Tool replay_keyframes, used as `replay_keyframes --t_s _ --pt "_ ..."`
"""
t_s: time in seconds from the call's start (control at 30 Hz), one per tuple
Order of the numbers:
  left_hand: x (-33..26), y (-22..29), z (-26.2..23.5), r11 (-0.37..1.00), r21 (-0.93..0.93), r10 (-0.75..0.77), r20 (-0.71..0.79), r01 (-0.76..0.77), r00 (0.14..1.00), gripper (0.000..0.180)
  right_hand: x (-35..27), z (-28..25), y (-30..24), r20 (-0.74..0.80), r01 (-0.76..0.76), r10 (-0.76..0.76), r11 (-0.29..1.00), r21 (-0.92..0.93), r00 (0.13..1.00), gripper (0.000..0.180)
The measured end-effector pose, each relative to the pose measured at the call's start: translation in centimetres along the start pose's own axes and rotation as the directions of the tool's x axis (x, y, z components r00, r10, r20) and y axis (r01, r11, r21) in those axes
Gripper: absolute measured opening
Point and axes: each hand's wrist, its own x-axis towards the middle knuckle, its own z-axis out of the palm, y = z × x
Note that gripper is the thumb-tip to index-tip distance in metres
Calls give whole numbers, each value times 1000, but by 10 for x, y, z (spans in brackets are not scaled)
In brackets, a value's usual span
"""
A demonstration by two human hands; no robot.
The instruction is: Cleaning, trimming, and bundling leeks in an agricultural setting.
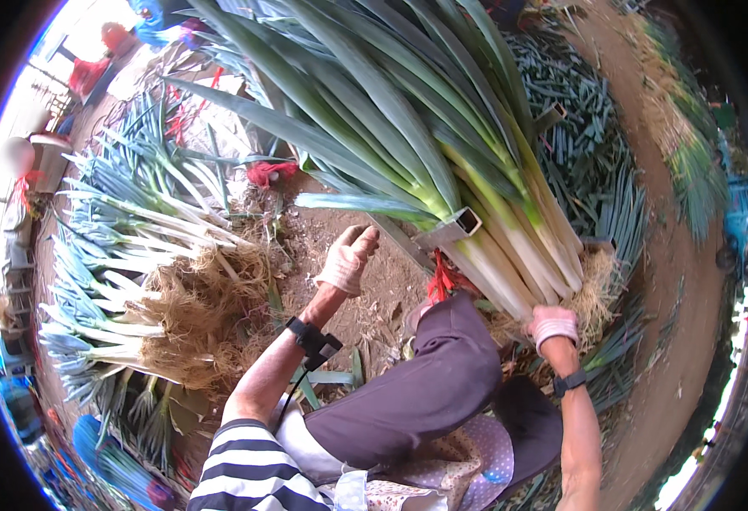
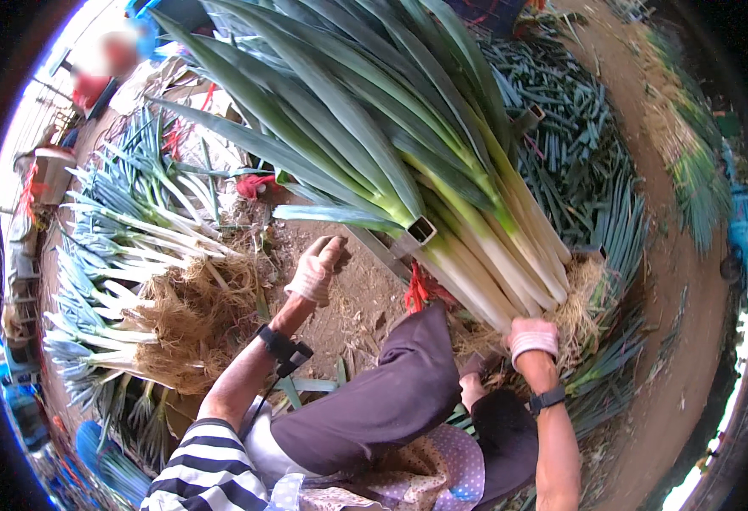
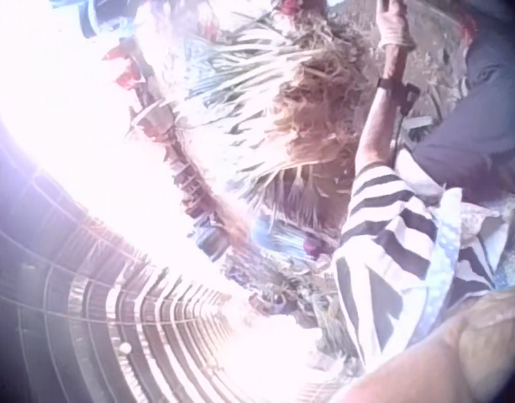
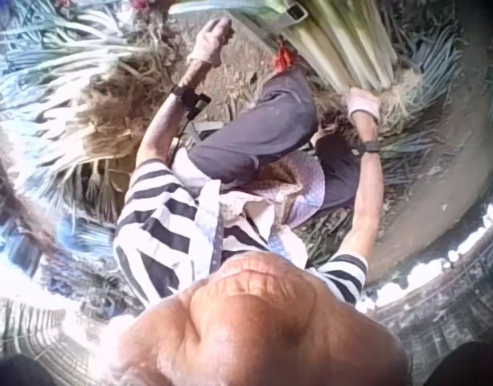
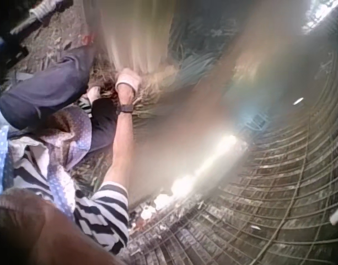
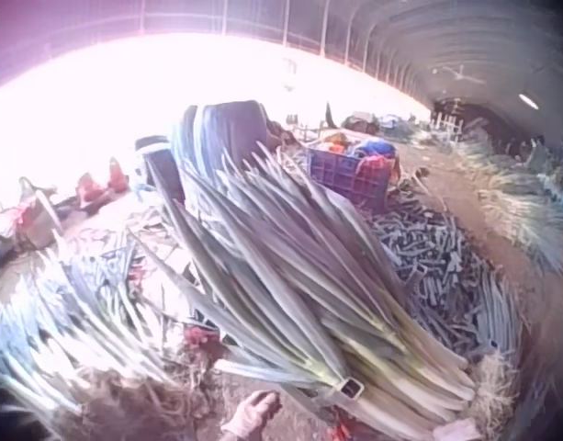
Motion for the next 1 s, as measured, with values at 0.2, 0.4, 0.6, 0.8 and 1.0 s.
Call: replay_keyframes --t_s 0.2,0.4,0.6,0.8,1.0 --pt "74 19 20 729 -624 100 -310 -282 945 65 -3 -8 -3 51 -59 58 998 21 997 39" --pt "99 75 18 761 -462 80 -631 -457 772 74 -4 -7 -2 49 -47 45 998 31 998 43" --pt "147 101 -17 859 270 471 -750 -435 464 66 -4 -7 -6 28 -29 29 999 20 999 44" --pt "154 150 -16 636 723 743 -476 -272 471 35 -1 -6 -6 23 -68 69 998 -6 997 42" --pt "157 172 -12 250 906 961 -191 -340 198 39 -2 -8 -12 18 -105 106 992 -73 994 46"
